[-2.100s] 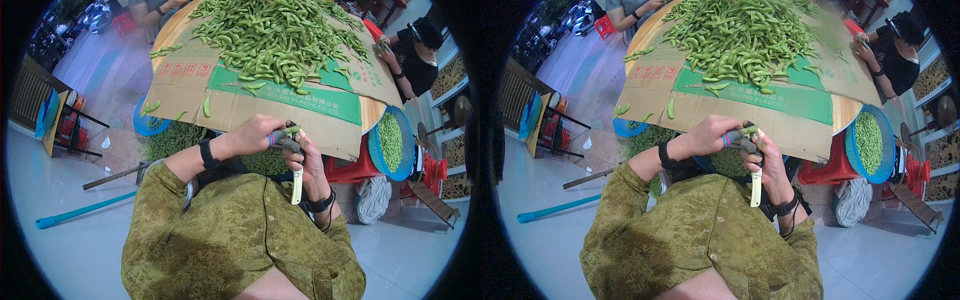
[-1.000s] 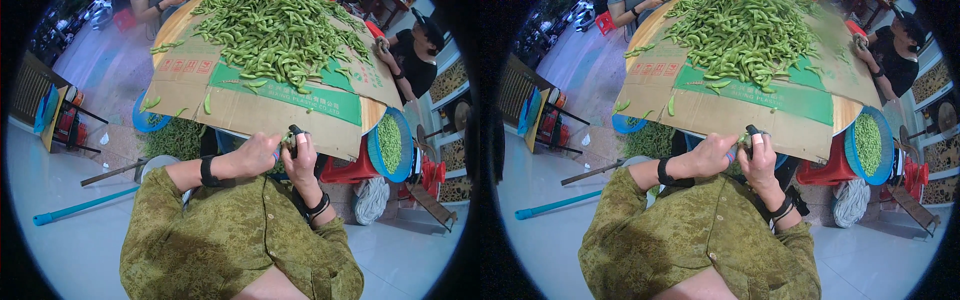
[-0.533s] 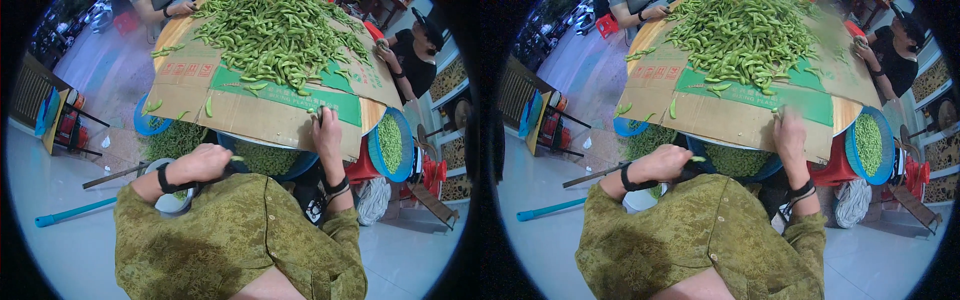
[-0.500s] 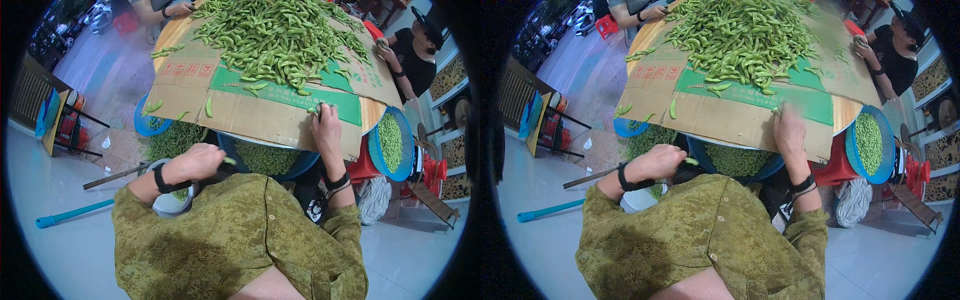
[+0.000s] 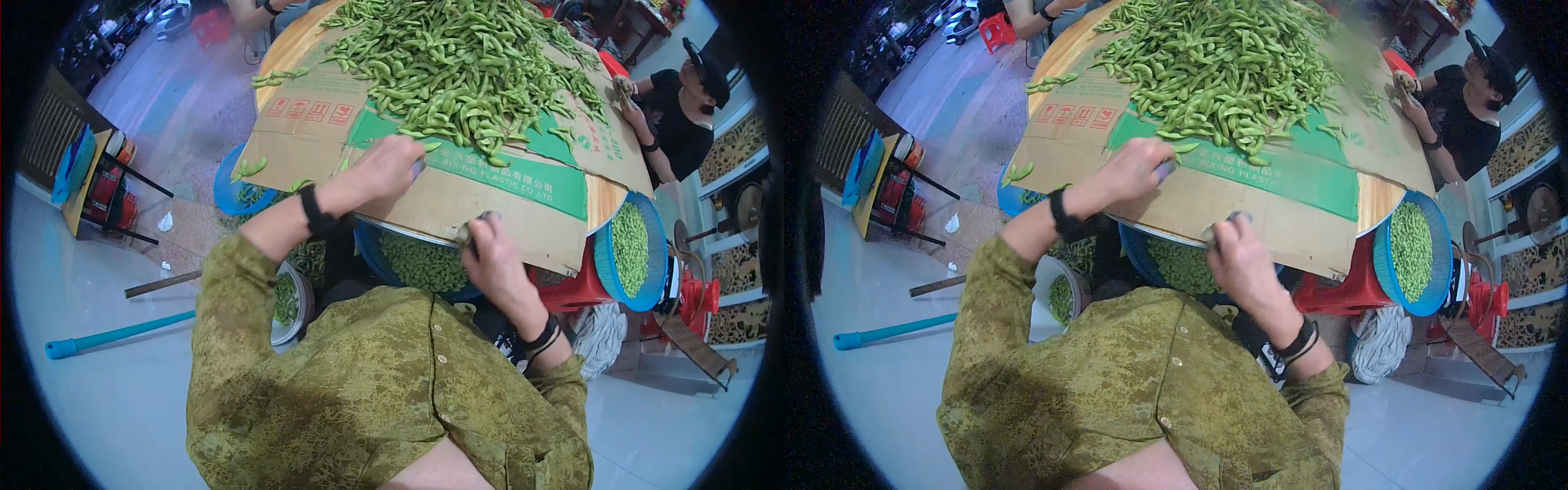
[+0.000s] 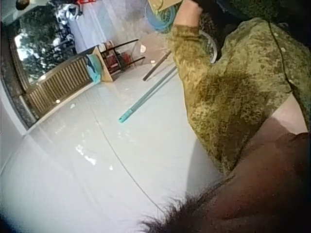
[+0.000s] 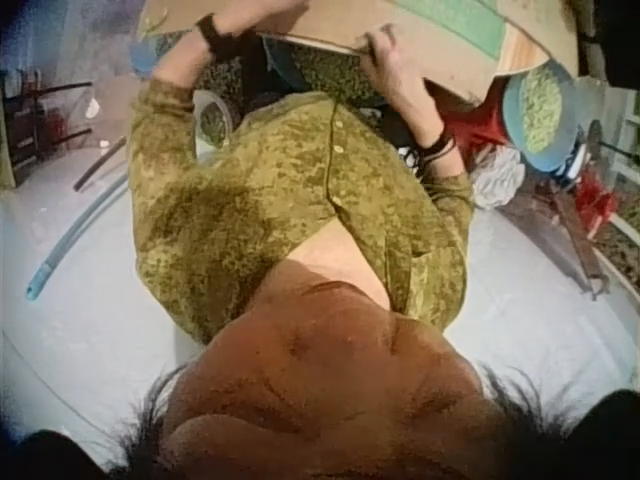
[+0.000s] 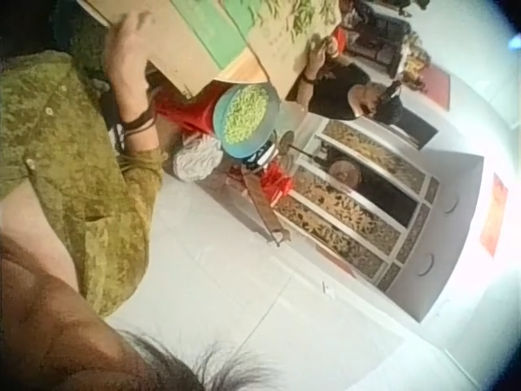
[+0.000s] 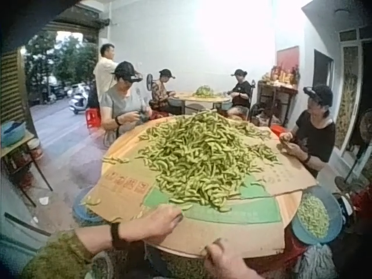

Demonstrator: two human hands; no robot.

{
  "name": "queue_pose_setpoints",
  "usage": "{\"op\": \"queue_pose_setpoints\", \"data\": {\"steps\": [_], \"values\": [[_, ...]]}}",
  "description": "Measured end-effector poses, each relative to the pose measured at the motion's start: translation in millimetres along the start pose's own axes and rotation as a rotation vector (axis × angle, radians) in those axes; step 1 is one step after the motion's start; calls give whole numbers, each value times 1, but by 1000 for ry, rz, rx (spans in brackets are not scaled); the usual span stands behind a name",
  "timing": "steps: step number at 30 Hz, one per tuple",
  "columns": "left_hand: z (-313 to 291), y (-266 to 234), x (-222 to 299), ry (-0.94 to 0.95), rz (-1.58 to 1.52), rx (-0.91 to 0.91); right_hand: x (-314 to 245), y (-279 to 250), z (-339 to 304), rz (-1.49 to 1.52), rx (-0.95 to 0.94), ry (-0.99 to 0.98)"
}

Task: Shelling edamame beans from pods into a bowl using a thumb knife.

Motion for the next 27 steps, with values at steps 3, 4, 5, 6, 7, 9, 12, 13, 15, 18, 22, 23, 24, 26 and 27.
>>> {"op": "queue_pose_setpoints", "data": {"steps": [3,4,5,6,7,9,12,13,15,18,22,23,24,26,27], "values": [[34,20,-19,-38,78,114,-20,8,-12,46,-124,42],[40,24,-25,-38,79,114,-21,12,-15,85,-130,34],[45,31,-33,-102,111,74,-22,16,-17,125,-136,24],[49,31,-33,-159,143,31,-21,18,-20,125,-131,29],[50,30,-31,-153,145,28,-19,19,-22,159,-83,33],[46,22,-22,-136,35,56,-11,21,-24,197,-27,43],[27,9,6,-3,-75,182,3,9,-22,334,181,32],[20,6,18,6,-75,172,15,9,-21,523,132,239],[4,17,34,-117,-833,-102,29,17,-21,852,126,419],[-18,27,63,-120,-1132,-165,31,29,-15,1402,145,464],[-28,48,66,-100,-1289,-179,11,27,-14,1675,122,378],[-30,51,64,-114,-1286,-194,12,29,-16,1676,117,379],[-31,51,65,-116,-1287,-195,13,31,-18,1720,100,327],[-32,51,68,-94,-1330,-210,13,32,-20,1764,83,277],[-32,51,68,-96,-1331,-210,12,31,-20,1743,78,277]]}}
Point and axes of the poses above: each hand's wrist, its own z-axis towards the middle knuckle, its own y-axis out of the palm, x = y × z, the point moved 5 cm from there along z, towards the middle knuckle, and after that the axes turned 11 degrees about -x, right-handed, at the moved point
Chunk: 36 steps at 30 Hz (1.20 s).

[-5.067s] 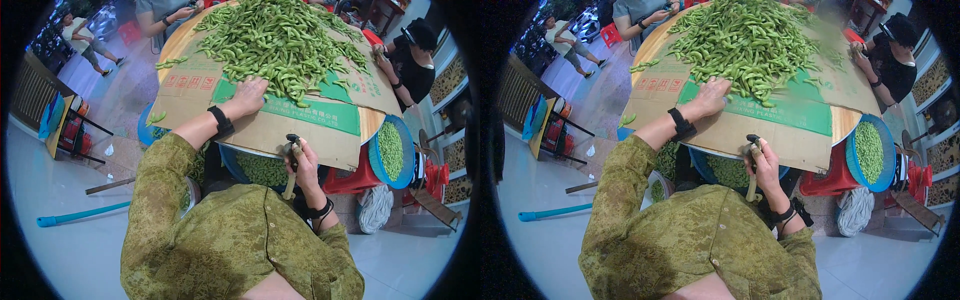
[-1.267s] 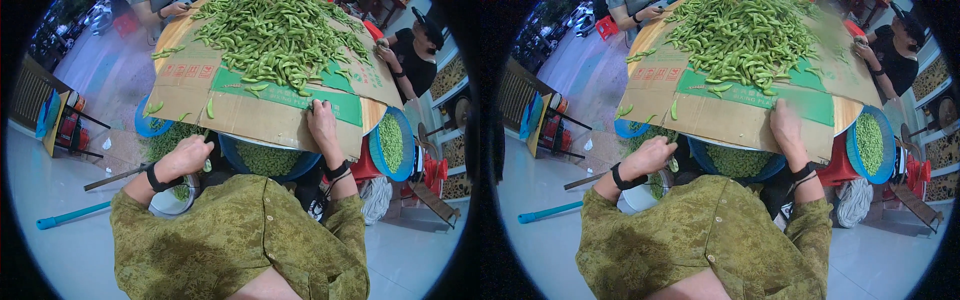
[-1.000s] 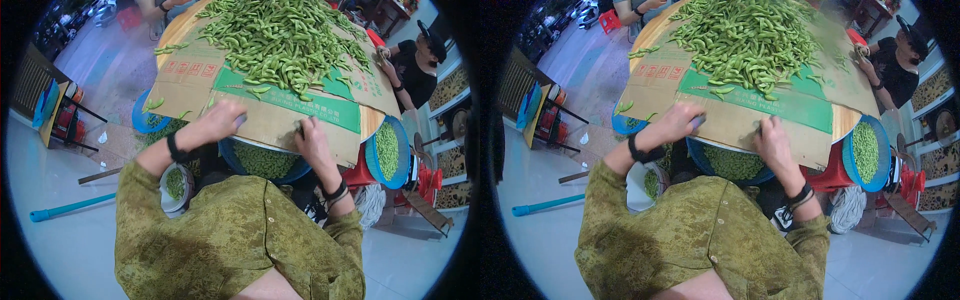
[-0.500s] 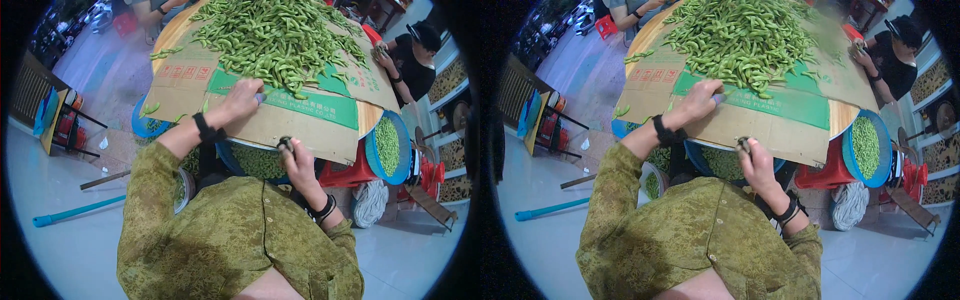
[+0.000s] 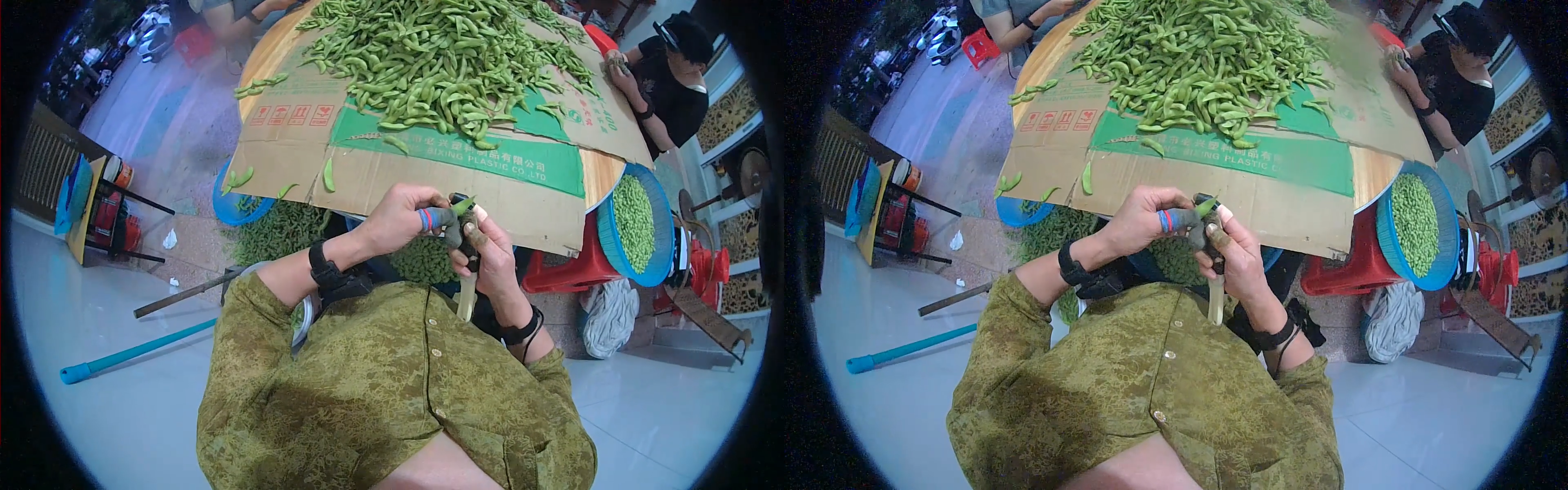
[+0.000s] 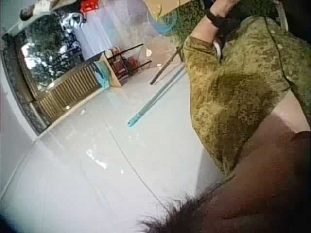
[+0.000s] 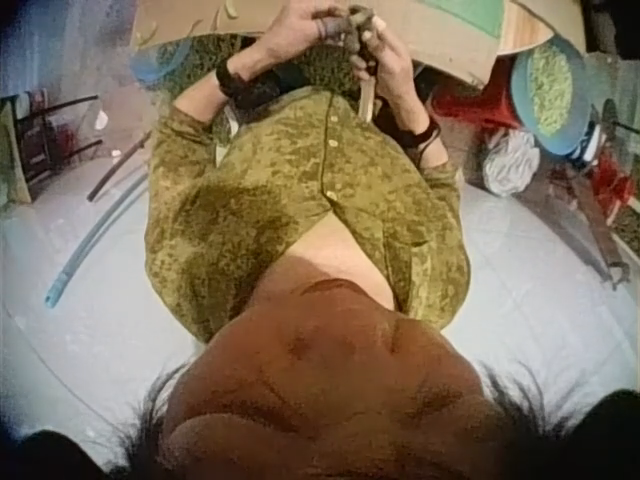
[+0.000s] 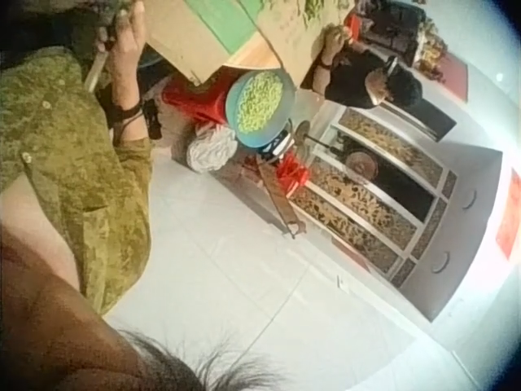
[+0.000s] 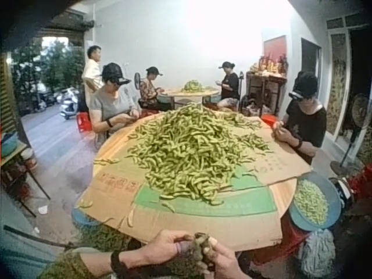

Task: Shelling edamame beans from pods into a bowl using a thumb knife.

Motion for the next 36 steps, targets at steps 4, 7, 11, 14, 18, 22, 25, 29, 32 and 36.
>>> {"op": "queue_pose_setpoints", "data": {"steps": [4,7,11,14,18,22,25,29,32,36], "values": [[0,0,3,3,76,-5,-3,7,-3,-24,-5,-8],[2,1,-3,54,108,-9,-1,4,-4,-36,26,-10],[-1,5,1,118,137,-16,-1,1,-6,-61,59,-11],[-2,3,-1,15,88,-45,-4,1,-6,-154,77,-12],[-1,-4,-15,-80,-221,-75,-2,0,-5,-25,54,18],[0,4,-29,-96,-650,-240,-1,0,-9,-144,-10,-26],[1,7,-26,-133,-412,-126,2,-8,-7,-283,109,-40],[-10,14,9,494,958,144,9,-9,-5,72,170,89],[-13,24,17,492,1255,118,12,-12,-5,152,140,106],[-11,22,11,401,1344,104,16,-14,-6,235,124,125]]}}
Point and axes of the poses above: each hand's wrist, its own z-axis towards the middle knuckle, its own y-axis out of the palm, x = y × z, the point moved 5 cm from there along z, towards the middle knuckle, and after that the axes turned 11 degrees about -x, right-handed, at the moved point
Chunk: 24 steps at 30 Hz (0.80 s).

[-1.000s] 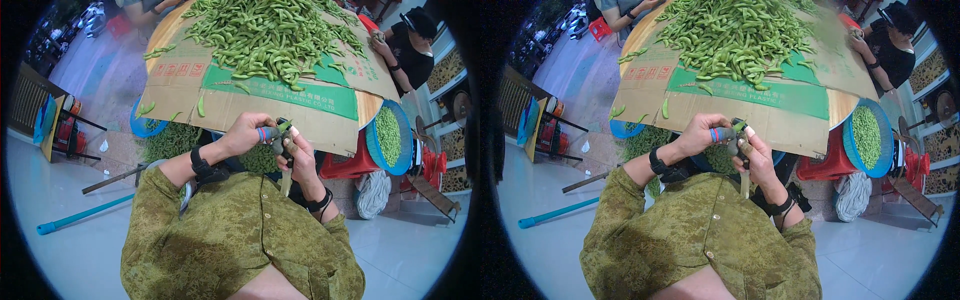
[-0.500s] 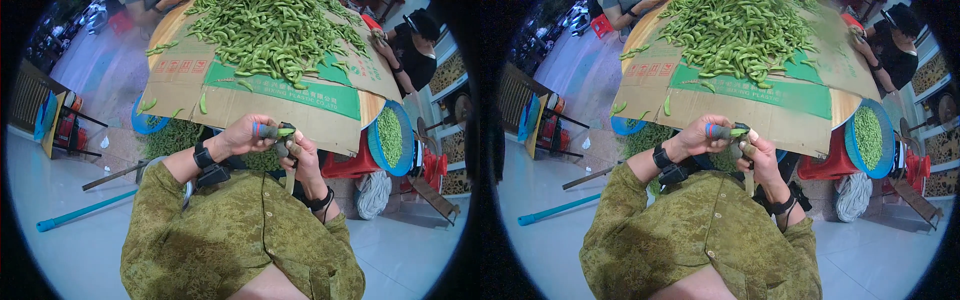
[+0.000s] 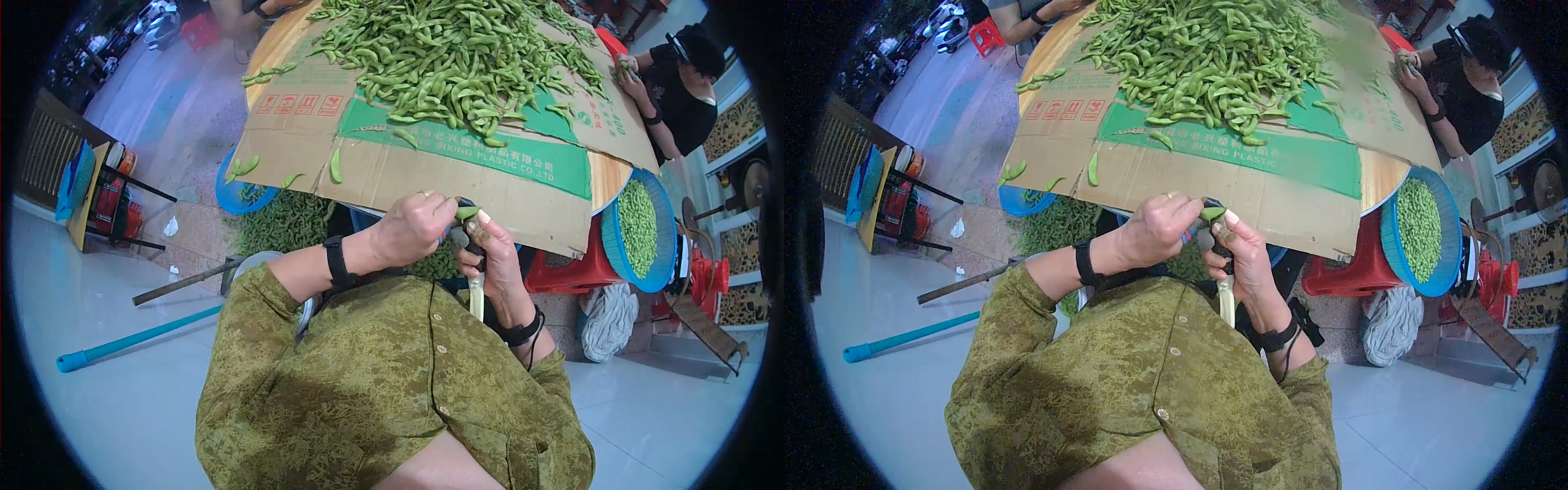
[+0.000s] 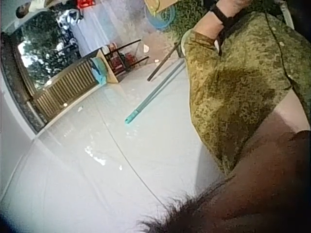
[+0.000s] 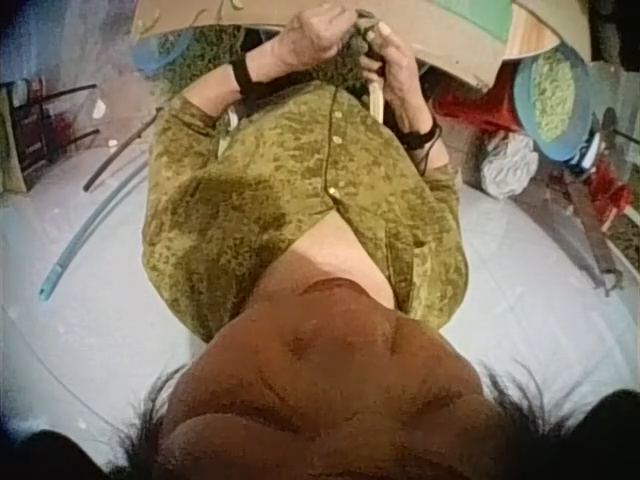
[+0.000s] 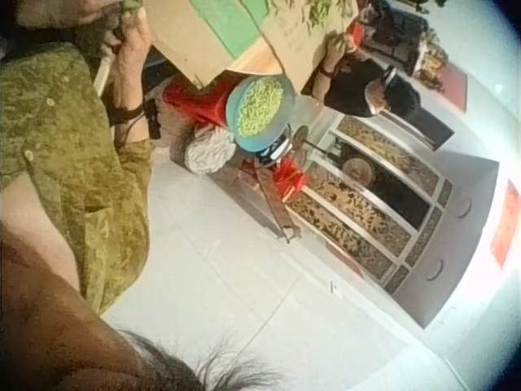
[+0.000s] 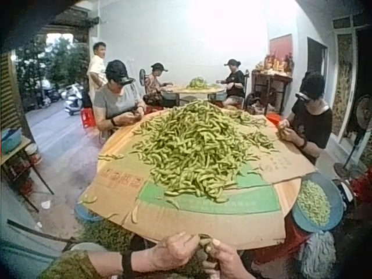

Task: Shelling edamame beans from pods into a bowl using a thumb knife.

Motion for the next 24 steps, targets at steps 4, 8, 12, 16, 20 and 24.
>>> {"op": "queue_pose_setpoints", "data": {"steps": [4,8,12,16,20,24], "values": [[5,-4,-10,-64,-415,31,-7,9,1,-208,26,-82],[3,5,-16,-275,-913,-51,-6,0,3,-509,37,-151],[-5,12,-9,-181,-426,-16,-3,-5,6,-633,132,-233],[-11,15,-7,-111,-423,-31,-10,-1,3,-800,195,-278],[-13,10,-5,-54,-479,-145,-18,9,0,-1299,170,-441],[-20,12,-1,-98,-422,-225,-14,24,0,-1621,157,-532]]}}
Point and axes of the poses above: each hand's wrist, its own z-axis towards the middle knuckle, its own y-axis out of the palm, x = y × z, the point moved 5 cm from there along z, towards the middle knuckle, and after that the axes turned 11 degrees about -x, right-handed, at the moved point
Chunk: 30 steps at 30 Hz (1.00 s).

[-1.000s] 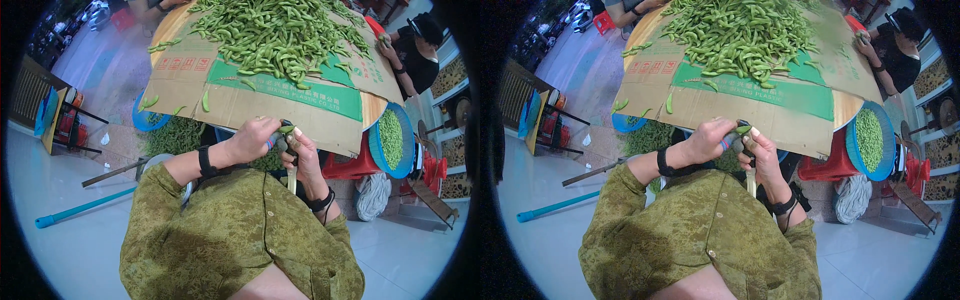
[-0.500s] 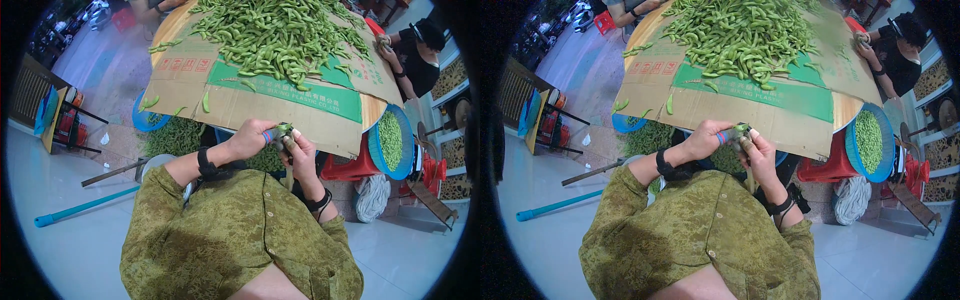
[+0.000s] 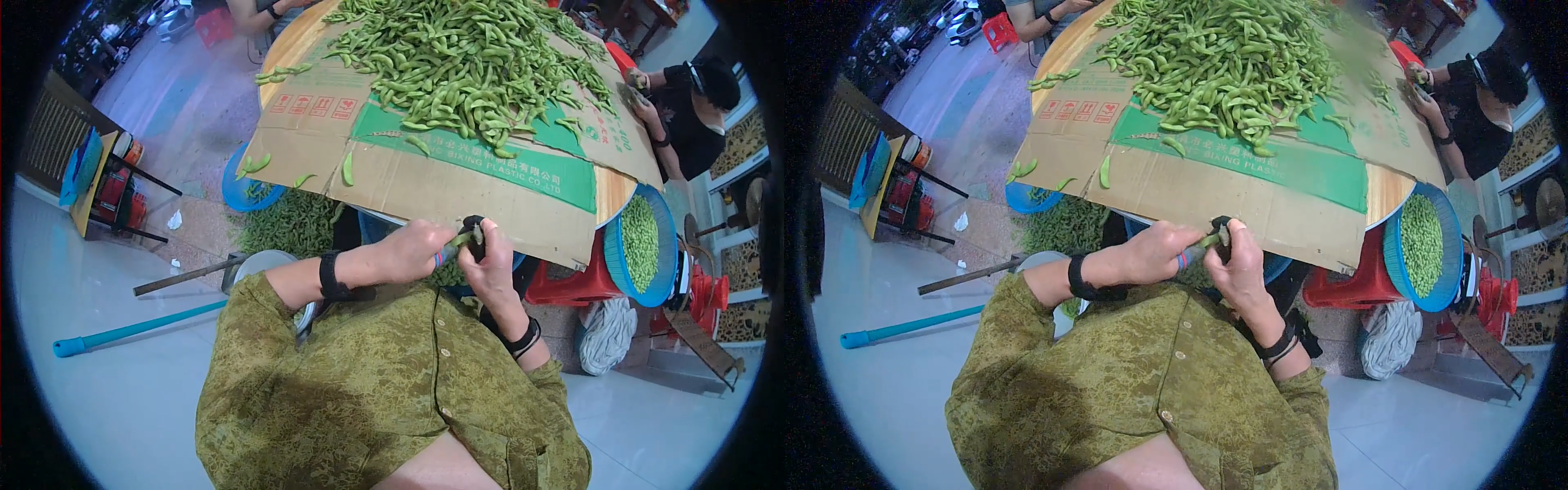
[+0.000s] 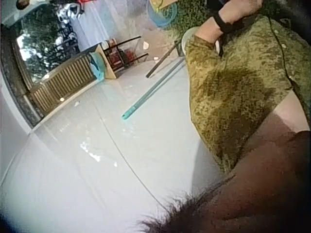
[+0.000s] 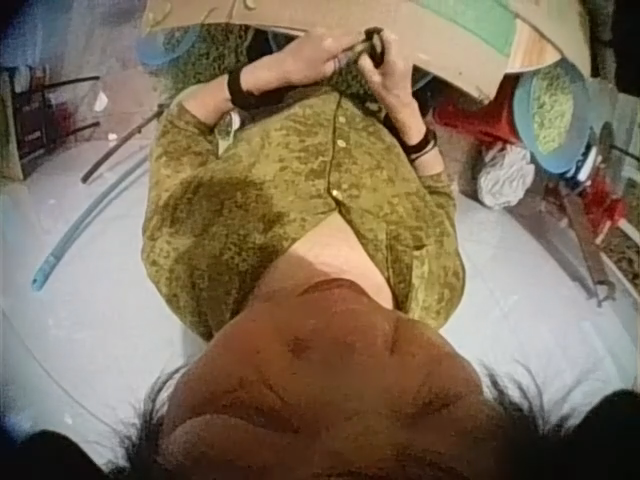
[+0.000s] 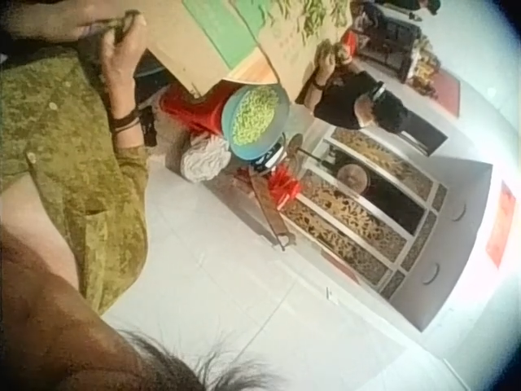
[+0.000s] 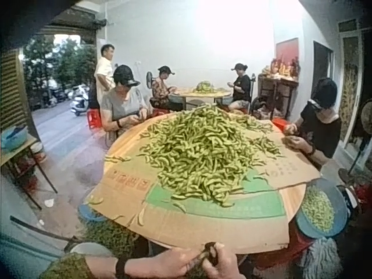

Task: Shelling edamame beans from pods into a bowl using a thumb knife.

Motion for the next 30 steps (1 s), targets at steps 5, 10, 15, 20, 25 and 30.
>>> {"op": "queue_pose_setpoints", "data": {"steps": [5,10,15,20,25,30], "values": [[-20,-13,19,25,28,11,4,-2,0,-25,7,25],[-60,-47,6,-337,476,-400,5,-9,-15,-43,-112,-114],[-13,-77,-45,-389,454,61,-1,-2,-10,-16,-72,-187],[55,-94,-92,-561,509,200,9,0,-11,165,-72,-70],[78,-86,-100,-486,501,221,14,1,-10,730,-80,249],[88,-82,-104,-455,444,169,16,5,-3,807,-104,265]]}}
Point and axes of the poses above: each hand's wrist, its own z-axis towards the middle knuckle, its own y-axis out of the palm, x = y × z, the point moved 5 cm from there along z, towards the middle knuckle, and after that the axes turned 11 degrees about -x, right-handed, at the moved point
